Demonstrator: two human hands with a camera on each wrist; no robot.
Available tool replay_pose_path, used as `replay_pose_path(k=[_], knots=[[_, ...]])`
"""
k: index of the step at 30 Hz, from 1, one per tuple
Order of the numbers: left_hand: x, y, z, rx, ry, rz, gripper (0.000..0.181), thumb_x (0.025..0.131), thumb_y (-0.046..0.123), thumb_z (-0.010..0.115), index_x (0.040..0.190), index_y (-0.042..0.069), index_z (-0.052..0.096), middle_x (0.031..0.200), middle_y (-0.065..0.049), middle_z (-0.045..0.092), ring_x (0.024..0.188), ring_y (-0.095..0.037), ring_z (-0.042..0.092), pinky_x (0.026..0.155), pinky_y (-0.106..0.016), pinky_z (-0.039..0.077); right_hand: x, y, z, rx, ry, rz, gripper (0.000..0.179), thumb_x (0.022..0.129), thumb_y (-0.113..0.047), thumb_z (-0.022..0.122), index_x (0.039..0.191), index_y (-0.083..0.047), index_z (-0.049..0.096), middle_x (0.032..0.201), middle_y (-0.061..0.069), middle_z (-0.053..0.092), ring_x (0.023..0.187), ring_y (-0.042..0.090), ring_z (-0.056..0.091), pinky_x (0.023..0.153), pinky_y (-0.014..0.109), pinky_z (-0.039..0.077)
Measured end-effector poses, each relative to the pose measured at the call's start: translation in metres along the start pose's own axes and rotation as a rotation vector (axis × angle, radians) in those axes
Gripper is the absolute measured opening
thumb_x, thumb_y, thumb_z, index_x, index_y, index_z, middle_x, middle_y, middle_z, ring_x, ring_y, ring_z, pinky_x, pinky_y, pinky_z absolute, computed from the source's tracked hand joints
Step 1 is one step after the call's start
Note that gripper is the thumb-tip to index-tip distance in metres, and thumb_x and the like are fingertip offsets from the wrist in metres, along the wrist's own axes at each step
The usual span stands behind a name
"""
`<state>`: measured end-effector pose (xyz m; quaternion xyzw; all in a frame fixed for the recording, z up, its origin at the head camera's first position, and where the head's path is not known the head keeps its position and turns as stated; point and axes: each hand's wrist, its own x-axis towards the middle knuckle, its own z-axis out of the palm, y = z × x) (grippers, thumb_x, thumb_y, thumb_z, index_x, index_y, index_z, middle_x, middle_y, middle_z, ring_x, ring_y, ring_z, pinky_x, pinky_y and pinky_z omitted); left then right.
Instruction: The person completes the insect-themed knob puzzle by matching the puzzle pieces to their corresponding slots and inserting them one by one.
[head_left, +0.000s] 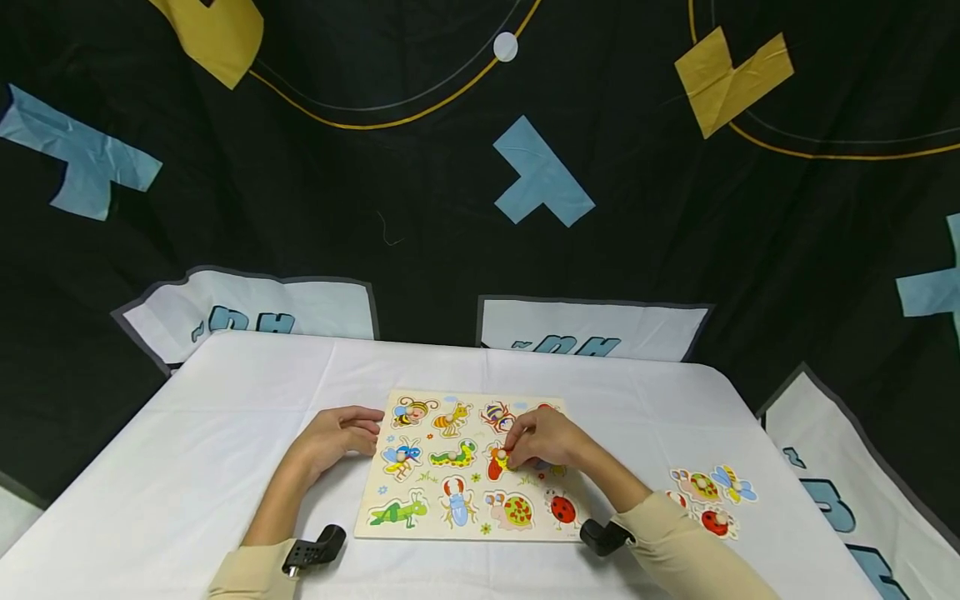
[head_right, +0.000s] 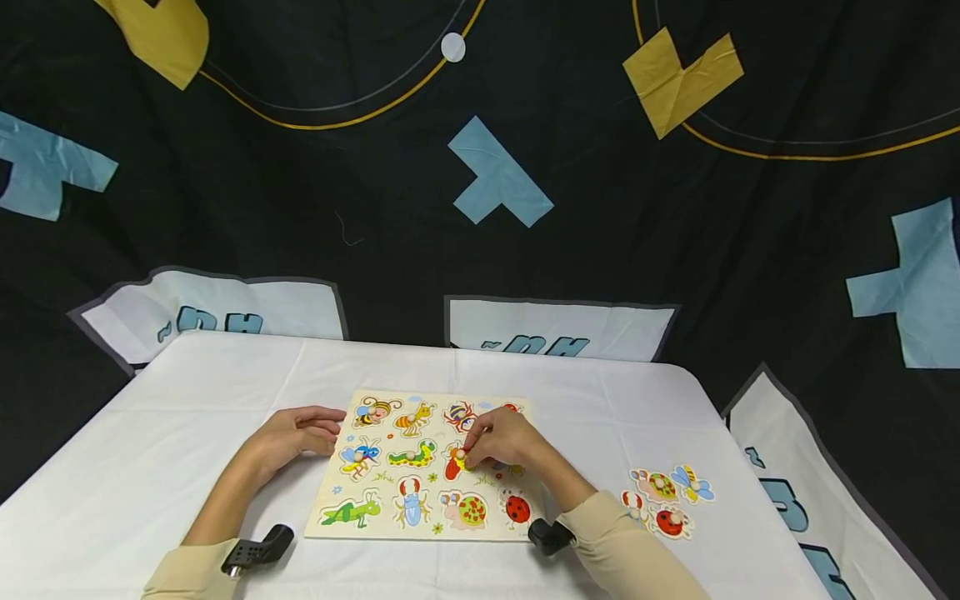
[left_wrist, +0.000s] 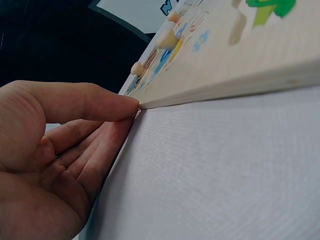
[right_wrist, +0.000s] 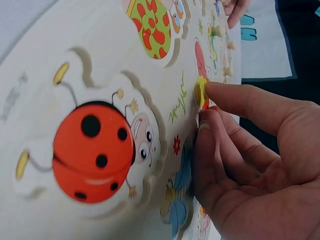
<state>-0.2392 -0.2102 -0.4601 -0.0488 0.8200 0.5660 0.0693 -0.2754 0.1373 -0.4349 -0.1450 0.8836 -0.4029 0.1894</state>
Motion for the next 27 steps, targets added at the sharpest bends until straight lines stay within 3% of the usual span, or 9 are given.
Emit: replay_pose_path(k=[17,27], knots=[[0.001,-0.001,0.0,0.016,0.012,-0.003,0.06,0.072,-0.001,0.076,0.131,-0.002,0.064,0.111,-0.013,0.071,0.091,-0.017,0.067,0.078,-0.025,0.05,-0.008,0.01,-0.032,-0.035,0.117,0.072,0.018,0.075,-0.014,0.085,0.088,-0.01,0.074,0.074,0.002,0.065,0.063,0.017,0.058,0.06,0.029,0.049],[0.002,-0.001,0.0,0.024,0.011,0.006,0.061,0.072,-0.001,0.077,0.131,-0.003,0.063,0.111,-0.014,0.07,0.089,-0.016,0.066,0.077,-0.025,0.05,-0.02,0.016,-0.057,-0.046,0.146,0.103,0.021,0.077,-0.015,0.084,0.093,-0.007,0.074,0.075,0.004,0.066,0.064,0.016,0.056,0.063,0.033,0.05]])
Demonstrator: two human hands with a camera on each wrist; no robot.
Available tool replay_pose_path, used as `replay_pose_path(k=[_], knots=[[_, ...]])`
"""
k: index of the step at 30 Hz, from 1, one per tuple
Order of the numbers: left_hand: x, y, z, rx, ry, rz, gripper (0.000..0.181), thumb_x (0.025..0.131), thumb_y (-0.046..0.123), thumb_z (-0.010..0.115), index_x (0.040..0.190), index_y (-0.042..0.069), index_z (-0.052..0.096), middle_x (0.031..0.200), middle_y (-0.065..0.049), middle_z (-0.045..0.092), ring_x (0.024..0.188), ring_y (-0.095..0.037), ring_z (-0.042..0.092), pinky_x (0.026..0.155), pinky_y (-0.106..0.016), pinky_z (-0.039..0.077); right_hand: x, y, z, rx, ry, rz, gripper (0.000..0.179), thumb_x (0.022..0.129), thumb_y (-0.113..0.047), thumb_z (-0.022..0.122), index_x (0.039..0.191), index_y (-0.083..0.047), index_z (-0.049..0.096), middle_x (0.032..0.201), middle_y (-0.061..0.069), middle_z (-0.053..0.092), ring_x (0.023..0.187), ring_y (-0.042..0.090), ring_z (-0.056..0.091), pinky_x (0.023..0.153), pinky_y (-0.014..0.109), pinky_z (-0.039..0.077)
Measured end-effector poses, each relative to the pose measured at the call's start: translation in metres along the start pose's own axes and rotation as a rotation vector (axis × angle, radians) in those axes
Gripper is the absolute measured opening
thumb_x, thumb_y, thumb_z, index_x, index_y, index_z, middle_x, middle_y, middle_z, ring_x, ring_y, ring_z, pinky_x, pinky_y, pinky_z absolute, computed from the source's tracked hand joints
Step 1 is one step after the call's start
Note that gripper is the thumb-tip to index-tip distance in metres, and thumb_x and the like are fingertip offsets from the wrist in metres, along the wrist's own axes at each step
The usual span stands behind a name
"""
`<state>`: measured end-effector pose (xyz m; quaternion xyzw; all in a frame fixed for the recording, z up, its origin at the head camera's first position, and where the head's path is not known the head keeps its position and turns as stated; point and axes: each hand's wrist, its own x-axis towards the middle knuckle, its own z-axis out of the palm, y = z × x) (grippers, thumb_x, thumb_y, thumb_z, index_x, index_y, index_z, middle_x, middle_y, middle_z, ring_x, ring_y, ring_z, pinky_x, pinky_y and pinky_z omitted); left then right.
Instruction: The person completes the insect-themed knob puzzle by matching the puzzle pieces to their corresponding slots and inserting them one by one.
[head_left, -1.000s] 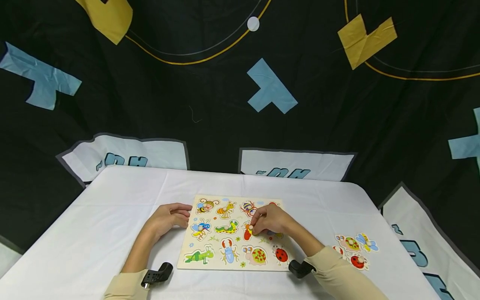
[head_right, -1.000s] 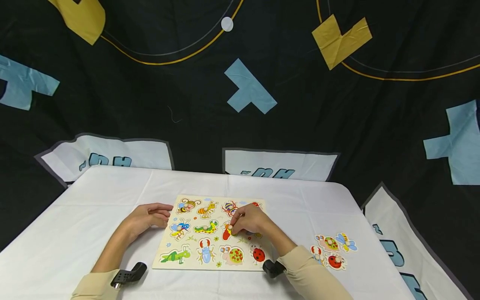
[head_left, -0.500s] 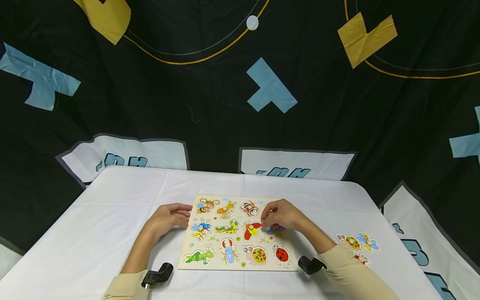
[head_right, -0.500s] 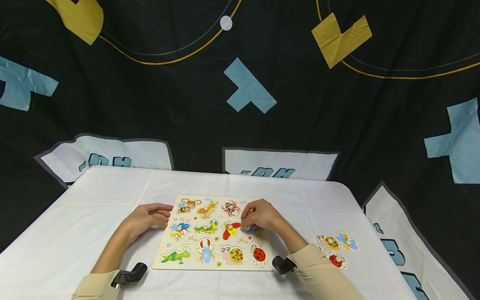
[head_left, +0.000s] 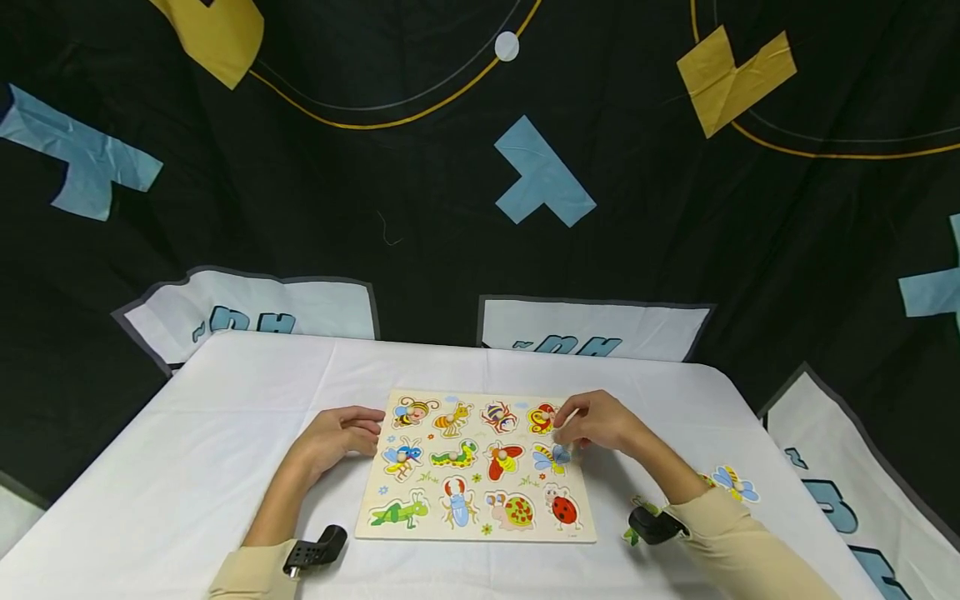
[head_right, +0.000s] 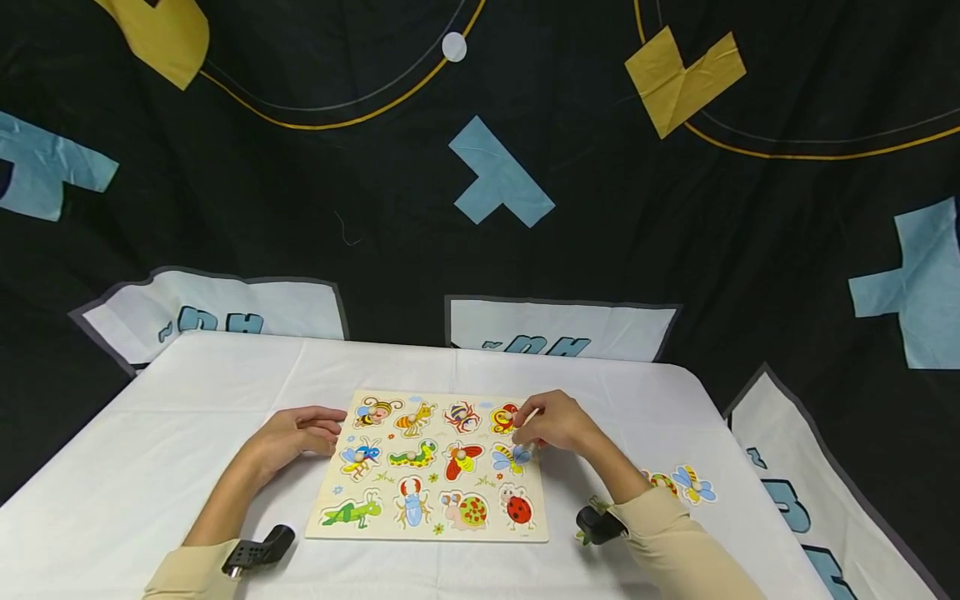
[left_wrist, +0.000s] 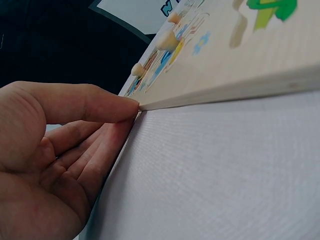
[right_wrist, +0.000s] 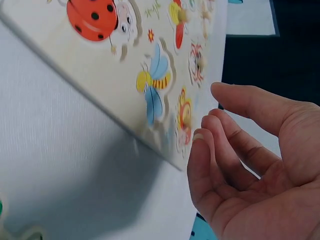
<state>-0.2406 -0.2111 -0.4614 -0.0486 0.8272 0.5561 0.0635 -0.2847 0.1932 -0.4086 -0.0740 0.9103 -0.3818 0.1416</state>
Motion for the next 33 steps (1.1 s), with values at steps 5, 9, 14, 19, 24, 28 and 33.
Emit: replay_pose_path(k=[5,9,14,19,24,28,33], knots=[[-0.001,0.001,0.0,0.001,0.003,-0.003,0.061,0.072,-0.001,0.077,0.131,-0.003,0.063,0.111,-0.014,0.071,0.089,-0.016,0.066,0.077,-0.025,0.05,-0.004,0.006,-0.012,-0.016,0.014,0.011,0.023,0.077,-0.015,0.084,0.096,-0.005,0.074,0.076,0.003,0.067,0.066,0.016,0.058,0.066,0.034,0.052],[-0.002,0.002,0.001,-0.004,0.002,-0.002,0.059,0.072,-0.001,0.076,0.13,-0.003,0.064,0.111,-0.014,0.071,0.089,-0.016,0.067,0.078,-0.025,0.05,-0.008,0.011,-0.02,-0.018,0.017,0.021,0.024,0.078,-0.015,0.084,0.097,-0.005,0.074,0.074,0.003,0.066,0.067,0.016,0.058,0.067,0.034,0.052],[-0.002,0.002,0.001,-0.004,-0.001,0.0,0.059,0.072,-0.001,0.076,0.13,-0.003,0.064,0.111,-0.014,0.071,0.089,-0.016,0.067,0.078,-0.025,0.05,-0.014,0.016,-0.032,-0.013,0.012,0.033,0.028,0.079,-0.015,0.083,0.101,-0.003,0.073,0.073,0.003,0.065,0.069,0.017,0.058,0.068,0.036,0.053],[-0.002,0.002,0.001,-0.01,-0.002,-0.001,0.059,0.072,-0.001,0.075,0.13,-0.003,0.063,0.11,-0.014,0.071,0.089,-0.016,0.067,0.077,-0.025,0.05,-0.021,0.024,-0.046,-0.007,0.02,0.046,0.031,0.08,-0.017,0.082,0.105,-0.001,0.072,0.074,0.003,0.063,0.072,0.018,0.058,0.07,0.036,0.053],[-0.003,0.003,0.001,-0.022,-0.004,-0.006,0.059,0.073,-0.002,0.074,0.13,-0.003,0.064,0.111,-0.014,0.071,0.09,-0.017,0.067,0.077,-0.024,0.051,-0.025,0.033,-0.061,-0.007,0.015,0.057,0.033,0.081,-0.019,0.081,0.108,-0.002,0.072,0.078,0.004,0.063,0.076,0.019,0.058,0.071,0.034,0.053],[-0.003,0.003,0.001,-0.022,-0.001,-0.011,0.059,0.072,-0.002,0.074,0.13,-0.003,0.063,0.11,-0.014,0.071,0.091,-0.018,0.068,0.077,-0.024,0.051,-0.028,0.04,-0.072,-0.003,0.001,0.062,0.035,0.083,-0.021,0.08,0.11,-0.001,0.071,0.084,0.004,0.065,0.079,0.019,0.059,0.073,0.031,0.054],[-0.003,0.003,0.001,-0.02,-0.004,-0.013,0.06,0.072,-0.001,0.074,0.131,-0.003,0.063,0.111,-0.014,0.071,0.091,-0.017,0.068,0.077,-0.025,0.051,-0.034,0.051,-0.084,0.006,0.001,0.066,0.036,0.084,-0.02,0.079,0.112,0.001,0.07,0.09,0.004,0.068,0.082,0.021,0.059,0.075,0.032,0.055]])
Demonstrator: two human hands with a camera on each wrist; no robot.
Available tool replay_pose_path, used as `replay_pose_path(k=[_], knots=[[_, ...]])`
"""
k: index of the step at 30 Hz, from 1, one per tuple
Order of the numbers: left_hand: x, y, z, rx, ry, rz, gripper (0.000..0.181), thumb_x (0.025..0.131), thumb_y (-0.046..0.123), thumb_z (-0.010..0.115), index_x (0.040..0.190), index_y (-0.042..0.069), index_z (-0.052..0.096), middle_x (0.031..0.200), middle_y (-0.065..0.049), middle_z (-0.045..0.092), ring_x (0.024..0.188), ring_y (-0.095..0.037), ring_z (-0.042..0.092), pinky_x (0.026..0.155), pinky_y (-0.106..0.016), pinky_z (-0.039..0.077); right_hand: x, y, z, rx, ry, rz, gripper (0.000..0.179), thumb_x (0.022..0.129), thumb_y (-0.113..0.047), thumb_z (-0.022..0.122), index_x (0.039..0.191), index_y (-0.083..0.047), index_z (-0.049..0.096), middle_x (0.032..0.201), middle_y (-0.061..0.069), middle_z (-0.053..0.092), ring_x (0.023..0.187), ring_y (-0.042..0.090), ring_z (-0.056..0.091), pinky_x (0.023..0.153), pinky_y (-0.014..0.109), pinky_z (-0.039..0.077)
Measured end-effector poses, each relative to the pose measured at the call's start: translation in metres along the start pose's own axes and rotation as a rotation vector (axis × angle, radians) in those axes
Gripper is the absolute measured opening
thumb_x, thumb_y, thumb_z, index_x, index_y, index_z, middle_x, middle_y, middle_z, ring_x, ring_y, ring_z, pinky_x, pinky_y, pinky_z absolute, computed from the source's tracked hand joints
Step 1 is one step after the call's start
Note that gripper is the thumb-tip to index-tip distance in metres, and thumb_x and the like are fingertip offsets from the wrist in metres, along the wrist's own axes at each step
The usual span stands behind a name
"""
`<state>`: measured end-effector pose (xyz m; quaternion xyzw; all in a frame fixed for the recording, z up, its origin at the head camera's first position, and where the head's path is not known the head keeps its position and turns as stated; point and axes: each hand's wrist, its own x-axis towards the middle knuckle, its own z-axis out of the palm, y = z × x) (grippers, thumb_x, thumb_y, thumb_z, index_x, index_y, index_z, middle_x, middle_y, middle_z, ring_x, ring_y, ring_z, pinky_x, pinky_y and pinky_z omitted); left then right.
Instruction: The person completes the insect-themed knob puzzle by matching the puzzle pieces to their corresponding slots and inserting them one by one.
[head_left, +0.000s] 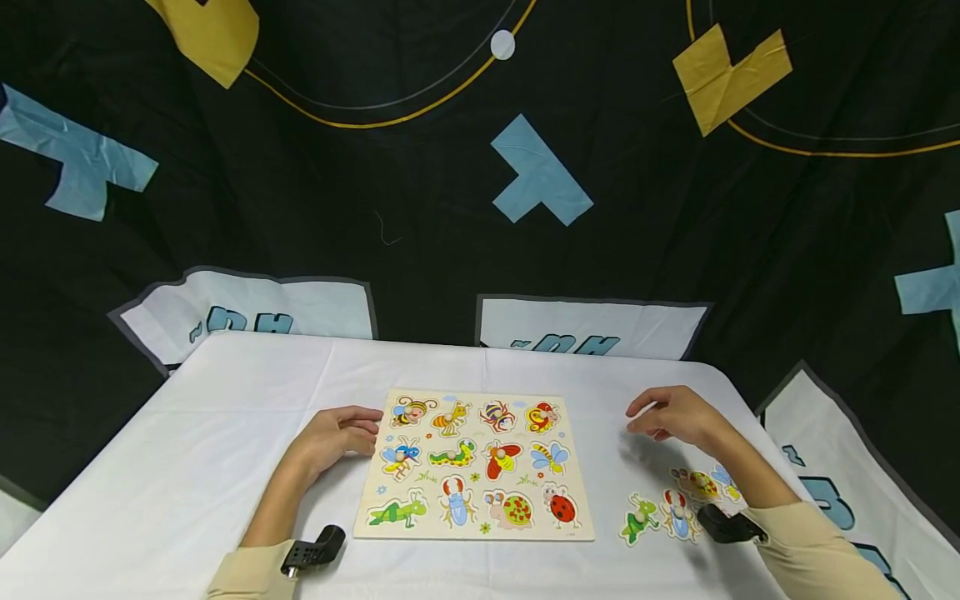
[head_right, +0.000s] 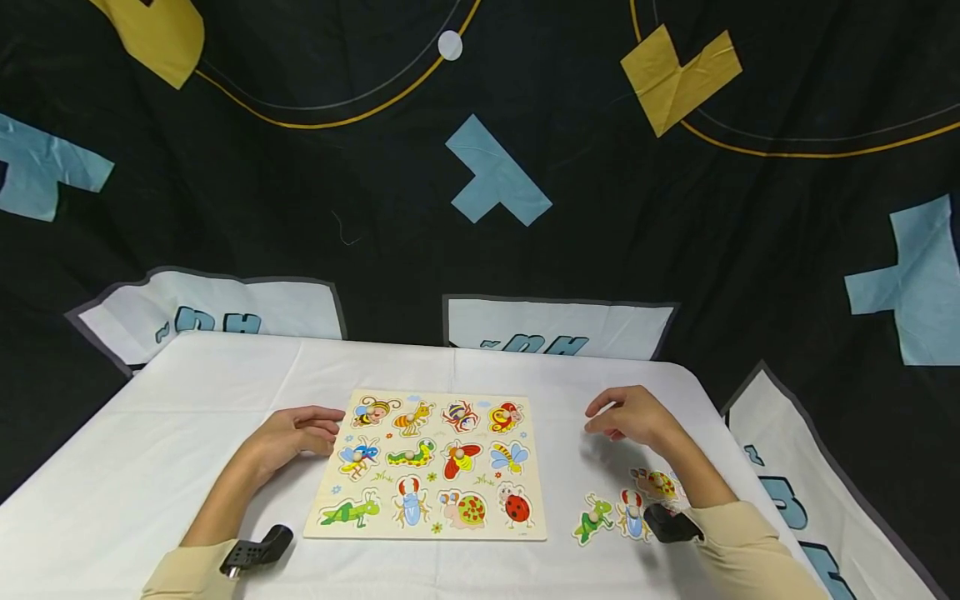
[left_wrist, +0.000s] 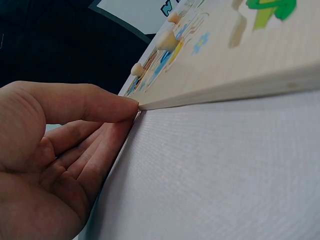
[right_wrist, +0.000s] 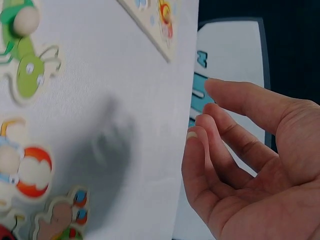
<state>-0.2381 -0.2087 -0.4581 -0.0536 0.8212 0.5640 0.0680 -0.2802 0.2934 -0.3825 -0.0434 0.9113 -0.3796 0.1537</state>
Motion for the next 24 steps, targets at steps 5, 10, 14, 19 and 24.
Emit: replay_pose_path(k=[5,10,14,19,24], knots=[[0.001,0.0,-0.001,0.001,-0.005,0.008,0.061,0.072,-0.002,0.074,0.131,-0.004,0.062,0.111,-0.015,0.071,0.091,-0.017,0.068,0.077,-0.025,0.05,-0.007,0.012,-0.009,0.011,0.007,0.011,0.035,0.086,-0.019,0.077,0.113,0.002,0.07,0.095,0.005,0.07,0.085,0.023,0.06,0.076,0.032,0.055],[0.0,0.0,0.0,-0.003,-0.006,0.005,0.061,0.072,-0.002,0.075,0.131,-0.004,0.062,0.111,-0.015,0.071,0.091,-0.018,0.068,0.077,-0.025,0.051,-0.013,0.023,-0.018,0.022,0.006,0.024,0.035,0.088,-0.019,0.075,0.116,0.003,0.069,0.102,0.006,0.073,0.091,0.026,0.062,0.078,0.032,0.055],[0.0,0.0,0.0,-0.001,-0.006,0.007,0.061,0.072,-0.001,0.074,0.131,-0.004,0.062,0.111,-0.015,0.071,0.091,-0.017,0.068,0.077,-0.025,0.05,-0.017,0.032,-0.024,0.022,0.01,0.027,0.035,0.089,-0.019,0.074,0.116,0.003,0.069,0.106,0.008,0.073,0.095,0.027,0.064,0.079,0.033,0.056],[0.001,-0.001,-0.001,0.004,-0.006,0.012,0.061,0.072,-0.001,0.074,0.132,-0.004,0.062,0.111,-0.015,0.071,0.091,-0.017,0.068,0.078,-0.025,0.05,-0.021,0.044,-0.031,0.026,0.016,0.037,0.034,0.09,-0.019,0.072,0.116,0.003,0.069,0.11,0.012,0.072,0.096,0.026,0.064,0.08,0.034,0.055],[0.001,-0.001,-0.001,0.006,-0.004,0.008,0.061,0.071,-0.001,0.074,0.131,-0.003,0.063,0.111,-0.015,0.071,0.09,-0.016,0.067,0.078,-0.024,0.05,-0.026,0.053,-0.038,0.014,0.025,0.066,0.033,0.091,-0.019,0.071,0.116,0.003,0.069,0.115,0.015,0.07,0.096,0.024,0.063,0.082,0.035,0.056]])
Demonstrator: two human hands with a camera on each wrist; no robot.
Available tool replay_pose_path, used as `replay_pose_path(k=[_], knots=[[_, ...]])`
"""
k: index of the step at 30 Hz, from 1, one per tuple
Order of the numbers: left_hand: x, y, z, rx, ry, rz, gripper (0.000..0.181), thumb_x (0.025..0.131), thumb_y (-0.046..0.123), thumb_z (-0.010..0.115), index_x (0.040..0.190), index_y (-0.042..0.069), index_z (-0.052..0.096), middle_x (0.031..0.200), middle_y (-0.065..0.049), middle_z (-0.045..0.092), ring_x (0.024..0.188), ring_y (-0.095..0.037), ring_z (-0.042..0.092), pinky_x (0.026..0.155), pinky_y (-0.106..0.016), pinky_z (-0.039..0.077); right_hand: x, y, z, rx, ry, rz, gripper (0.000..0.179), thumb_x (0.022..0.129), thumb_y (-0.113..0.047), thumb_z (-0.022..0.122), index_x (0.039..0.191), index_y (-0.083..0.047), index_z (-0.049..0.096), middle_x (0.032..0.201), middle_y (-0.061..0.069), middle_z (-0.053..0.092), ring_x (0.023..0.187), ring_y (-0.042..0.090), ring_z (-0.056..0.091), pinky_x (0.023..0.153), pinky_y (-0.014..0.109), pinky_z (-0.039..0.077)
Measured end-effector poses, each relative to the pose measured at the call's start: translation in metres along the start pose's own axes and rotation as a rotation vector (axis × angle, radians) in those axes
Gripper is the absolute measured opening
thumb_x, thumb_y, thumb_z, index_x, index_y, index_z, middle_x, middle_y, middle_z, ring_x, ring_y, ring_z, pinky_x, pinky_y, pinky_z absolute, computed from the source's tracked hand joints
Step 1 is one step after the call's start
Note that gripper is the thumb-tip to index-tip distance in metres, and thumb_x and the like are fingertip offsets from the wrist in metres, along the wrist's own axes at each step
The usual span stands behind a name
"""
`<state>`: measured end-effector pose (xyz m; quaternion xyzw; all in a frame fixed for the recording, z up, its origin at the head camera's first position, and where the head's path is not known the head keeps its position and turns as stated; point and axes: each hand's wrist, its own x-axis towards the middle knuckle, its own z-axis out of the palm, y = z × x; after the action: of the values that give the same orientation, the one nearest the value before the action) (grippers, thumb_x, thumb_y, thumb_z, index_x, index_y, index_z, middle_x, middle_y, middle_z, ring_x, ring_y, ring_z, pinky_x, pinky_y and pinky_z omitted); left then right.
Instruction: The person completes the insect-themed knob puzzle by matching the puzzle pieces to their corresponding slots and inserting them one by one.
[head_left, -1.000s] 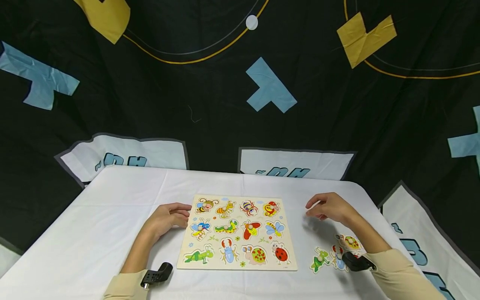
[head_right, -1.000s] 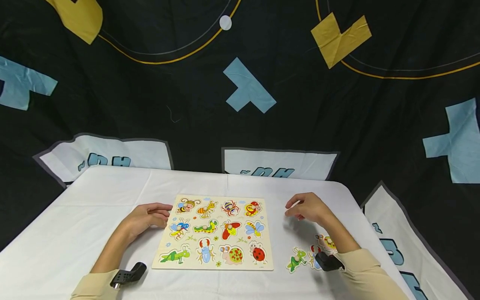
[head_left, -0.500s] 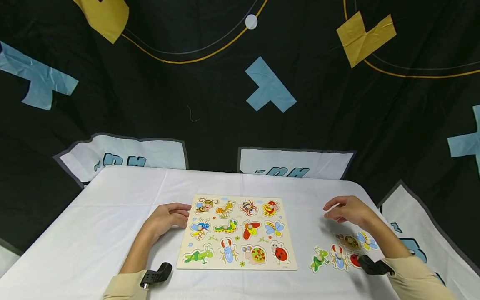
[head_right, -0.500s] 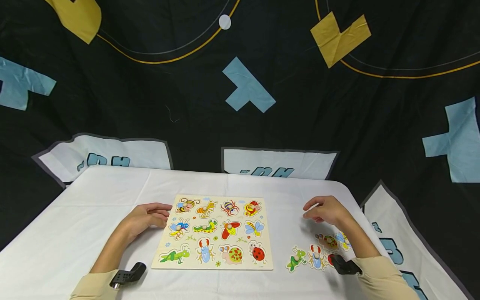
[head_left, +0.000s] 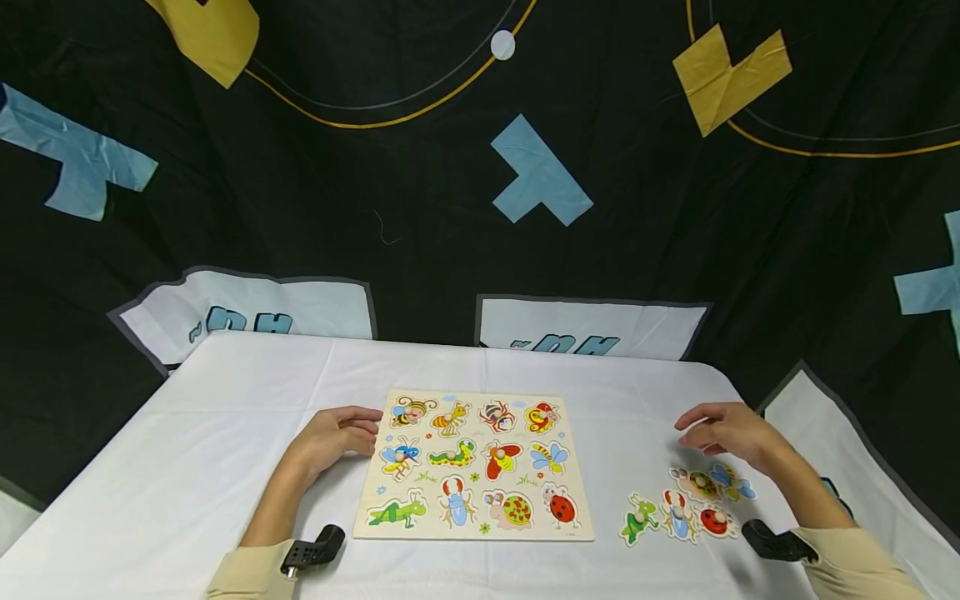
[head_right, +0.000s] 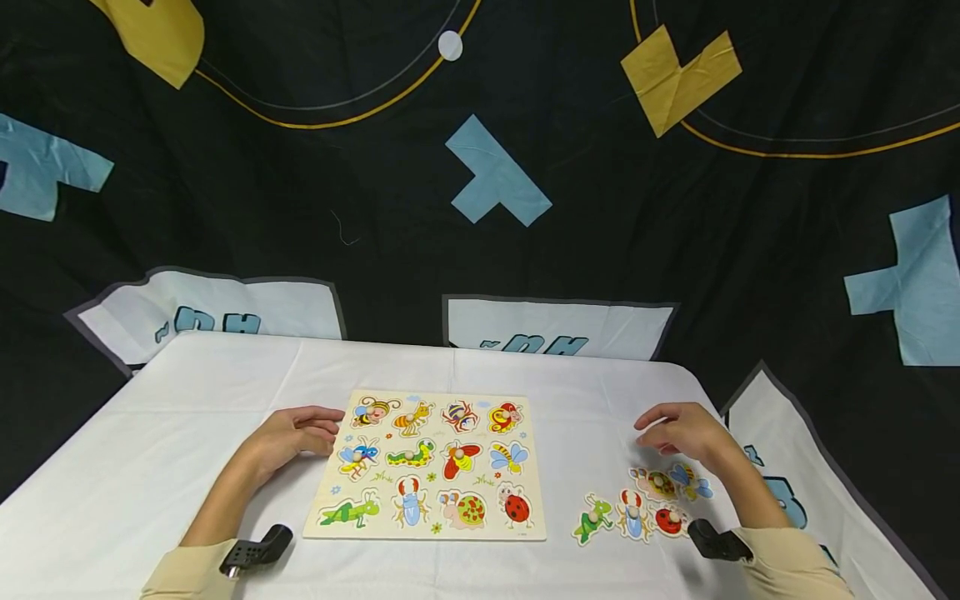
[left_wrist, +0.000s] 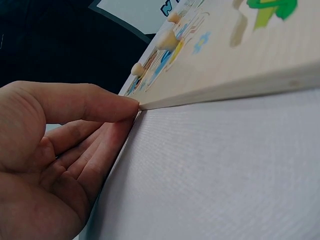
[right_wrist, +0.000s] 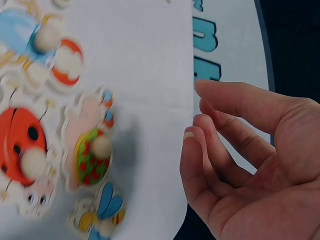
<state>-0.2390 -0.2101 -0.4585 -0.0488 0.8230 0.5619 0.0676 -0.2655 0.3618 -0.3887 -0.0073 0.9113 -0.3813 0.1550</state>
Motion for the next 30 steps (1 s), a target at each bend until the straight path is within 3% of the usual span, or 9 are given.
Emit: replay_pose_path(k=[11,15,30], knots=[[0.0,0.0,0.0,-0.002,-0.001,-0.002,0.062,0.071,-0.001,0.075,0.131,-0.003,0.063,0.112,-0.014,0.071,0.09,-0.015,0.067,0.077,-0.024,0.051,-0.011,0.024,-0.016,-0.028,0.011,0.048,0.032,0.093,-0.015,0.069,0.116,0.007,0.068,0.11,0.016,0.072,0.091,0.022,0.063,0.08,0.033,0.056],[0.0,0.0,-0.001,0.004,0.0,0.003,0.062,0.071,-0.001,0.075,0.131,-0.004,0.062,0.111,-0.015,0.071,0.089,-0.015,0.067,0.077,-0.025,0.05,-0.013,0.033,-0.019,-0.021,0.017,0.082,0.032,0.092,-0.015,0.069,0.115,0.007,0.068,0.104,0.01,0.072,0.089,0.02,0.062,0.079,0.032,0.056],[0.0,0.0,0.0,0.009,0.005,0.002,0.061,0.071,-0.002,0.075,0.131,-0.004,0.063,0.111,-0.014,0.071,0.089,-0.015,0.068,0.077,-0.024,0.05,-0.018,0.059,-0.014,0.017,0.026,0.178,0.03,0.089,-0.015,0.072,0.11,0.006,0.07,0.101,0.008,0.074,0.085,0.017,0.061,0.074,0.03,0.055]])
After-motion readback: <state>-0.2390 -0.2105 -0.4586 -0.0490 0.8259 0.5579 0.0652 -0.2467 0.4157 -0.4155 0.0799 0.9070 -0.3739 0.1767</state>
